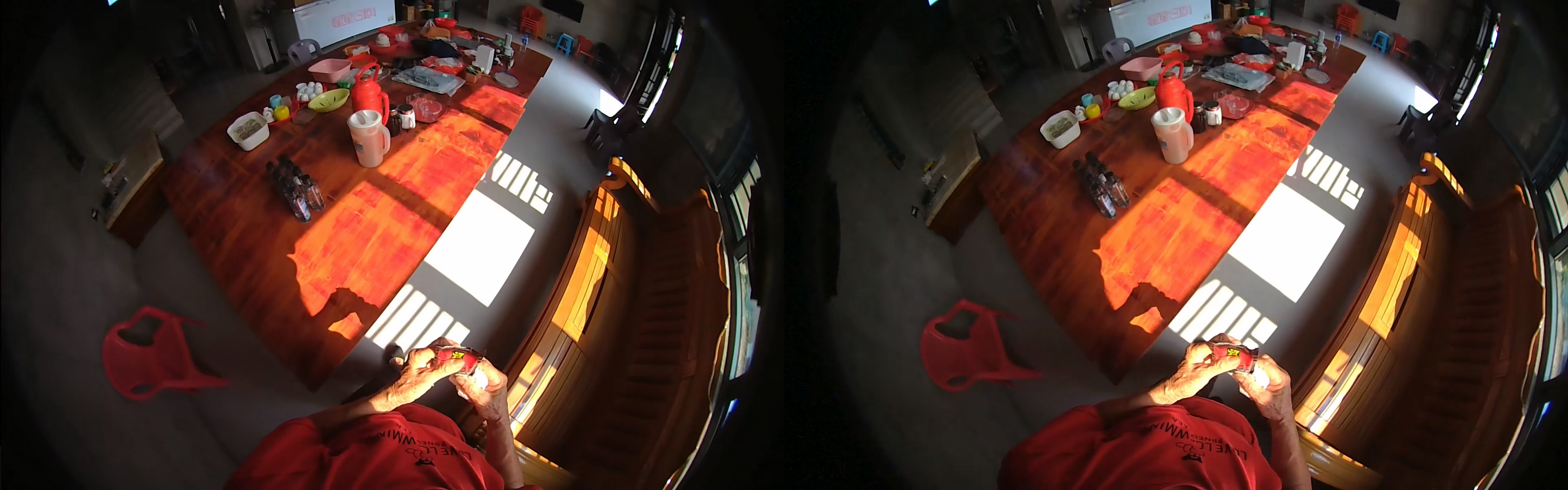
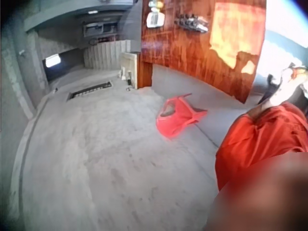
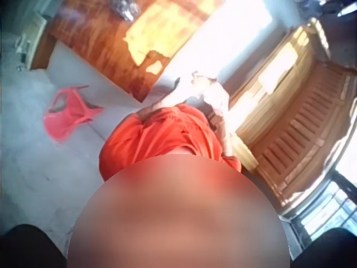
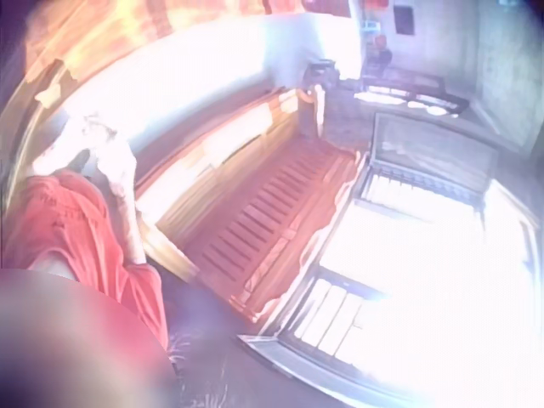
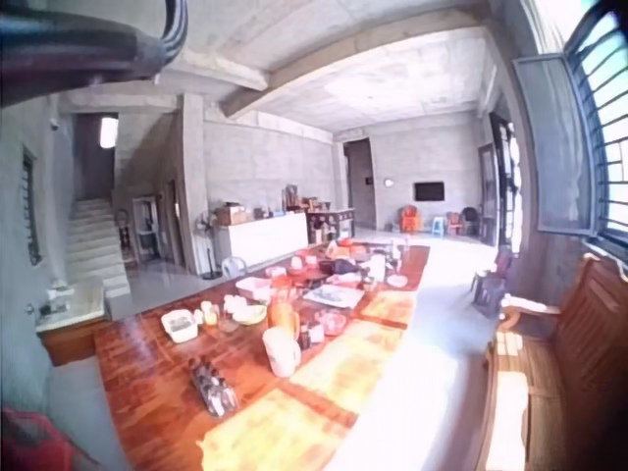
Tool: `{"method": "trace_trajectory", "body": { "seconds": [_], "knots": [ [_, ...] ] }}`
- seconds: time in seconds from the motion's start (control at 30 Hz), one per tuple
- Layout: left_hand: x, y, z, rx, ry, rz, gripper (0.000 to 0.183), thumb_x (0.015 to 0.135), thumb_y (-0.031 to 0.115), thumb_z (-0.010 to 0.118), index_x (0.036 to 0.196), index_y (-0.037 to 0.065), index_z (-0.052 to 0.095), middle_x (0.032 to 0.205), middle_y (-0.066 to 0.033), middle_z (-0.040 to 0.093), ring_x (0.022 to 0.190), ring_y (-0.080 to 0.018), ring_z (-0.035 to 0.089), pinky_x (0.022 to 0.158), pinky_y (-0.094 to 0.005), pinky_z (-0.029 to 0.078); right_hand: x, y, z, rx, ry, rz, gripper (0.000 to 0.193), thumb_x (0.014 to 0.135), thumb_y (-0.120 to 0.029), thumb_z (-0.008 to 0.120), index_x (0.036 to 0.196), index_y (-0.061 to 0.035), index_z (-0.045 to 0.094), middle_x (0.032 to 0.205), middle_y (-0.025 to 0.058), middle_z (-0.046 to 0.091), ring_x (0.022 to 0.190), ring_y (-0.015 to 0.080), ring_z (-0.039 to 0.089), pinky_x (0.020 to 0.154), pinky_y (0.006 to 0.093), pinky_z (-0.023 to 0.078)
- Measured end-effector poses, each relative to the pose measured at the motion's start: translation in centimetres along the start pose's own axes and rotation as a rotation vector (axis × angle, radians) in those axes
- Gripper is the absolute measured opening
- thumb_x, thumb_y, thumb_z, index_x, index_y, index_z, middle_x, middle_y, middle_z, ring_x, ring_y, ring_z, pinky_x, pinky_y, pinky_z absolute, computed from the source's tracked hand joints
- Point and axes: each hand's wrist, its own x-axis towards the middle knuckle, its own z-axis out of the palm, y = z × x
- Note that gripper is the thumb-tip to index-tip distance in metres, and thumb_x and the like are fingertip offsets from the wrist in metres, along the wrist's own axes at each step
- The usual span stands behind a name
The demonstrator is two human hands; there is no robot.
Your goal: The person opens a small packet and pours its contents into a glass. They then pour hot water from a red thermos into the glass and stir the mixture with a spoon. Finally, the person wipes the rim of the glass with a tissue.
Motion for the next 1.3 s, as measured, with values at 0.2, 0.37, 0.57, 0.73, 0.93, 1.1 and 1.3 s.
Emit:
{"method": "trace_trajectory", "body": {
  "seconds": [0.2,0.37,0.57,0.73,0.93,1.1,1.3],
  "knots": [
    [10.2,-1.0,-0.2,-0.294,0.286,-0.258,0.023,0.09,0.012,0.059,0.11,0.001,0.057,0.102,-0.008,0.062,0.089,-0.0194,0.064,0.071,-0.0343,0.058,8.8,-1.5,-4.8,0.197,0.198,-0.114,0.016,0.088,-0.01,0.06,0.101,-0.0016,0.056,0.082,0.0058,0.057,0.059,0.0102,0.049,0.05,0.0221,0.038],
    [21.1,-1.7,0.1,-0.387,0.173,-0.329,0.033,0.093,0.022,0.056,0.122,0.006,0.05,0.109,-0.0037,0.058,0.096,-0.0127,0.059,0.074,-0.0291,0.054,18.9,-4.6,-6.7,-0.785,0.295,-0.49,0.042,0.082,-0.017,0.065,0.12,-0.0056,0.053,0.107,0.0199,0.049,0.092,0.0314,0.05,0.077,0.0395,0.044],
    [33.6,-4.4,-1.3,-0.345,0.203,-0.182,0.032,0.098,0.027,0.046,0.122,0.005,0.052,0.104,-0.0011,0.057,0.096,-0.0078,0.05,0.082,-0.0243,0.043,29.8,-3.6,-8.3,-1.039,0.333,-0.568,0.057,0.069,-0.001,0.068,0.123,-0.0087,0.053,0.11,0.0238,0.049,0.089,0.0367,0.051,0.07,0.0431,0.044],
    [41.6,-3.6,-2.5,-0.041,0.206,-0.191,0.038,0.099,0.031,0.041,0.119,0.001,0.053,0.101,-0.0073,0.06,0.095,-0.0134,0.054,0.083,-0.028,0.044,36.5,-3.4,-12.7,-0.985,0.14,-0.594,0.054,0.066,0.0,0.07,0.118,-0.0123,0.059,0.104,0.0193,0.052,0.085,0.0352,0.052,0.066,0.0414,0.045],
    [51.8,-6.2,-3.2,-0.262,0.302,-0.318,0.034,0.099,0.029,0.043,0.119,0.004,0.055,0.105,-0.007,0.062,0.092,-0.011,0.059,0.079,-0.0246,0.048,46.9,-3.3,-20.8,-0.979,-0.049,-0.479,0.036,0.066,0.0,0.071,0.101,-0.0073,0.065,0.086,0.0108,0.054,0.076,0.026,0.057,0.063,0.0335,0.048],
    [61.8,-4.1,-1.3,-0.319,0.326,-0.367,0.032,0.096,0.027,0.05,0.119,0.005,0.055,0.101,-0.0049,0.063,0.088,-0.0111,0.061,0.076,-0.0252,0.049,57.2,-7.3,-30.0,-0.769,0.082,-0.263,0.03,0.076,-0.009,0.067,0.105,-0.0052,0.062,0.076,0.0077,0.05,0.061,0.0186,0.045,0.056,0.0315,0.042],
    [71.9,-6.6,0.1,-0.382,0.321,-0.186,0.034,0.096,0.024,0.05,0.125,0.008,0.049,0.115,-0.0042,0.06,0.104,-0.0127,0.057,0.086,-0.03,0.048,69.7,-10.5,-33.3,-0.383,-0.213,-0.205,0.029,0.084,-0.01,0.062,0.113,-0.0057,0.06,0.086,0.0089,0.055,0.081,0.02,0.053,0.076,0.0296,0.043]
  ]
}}
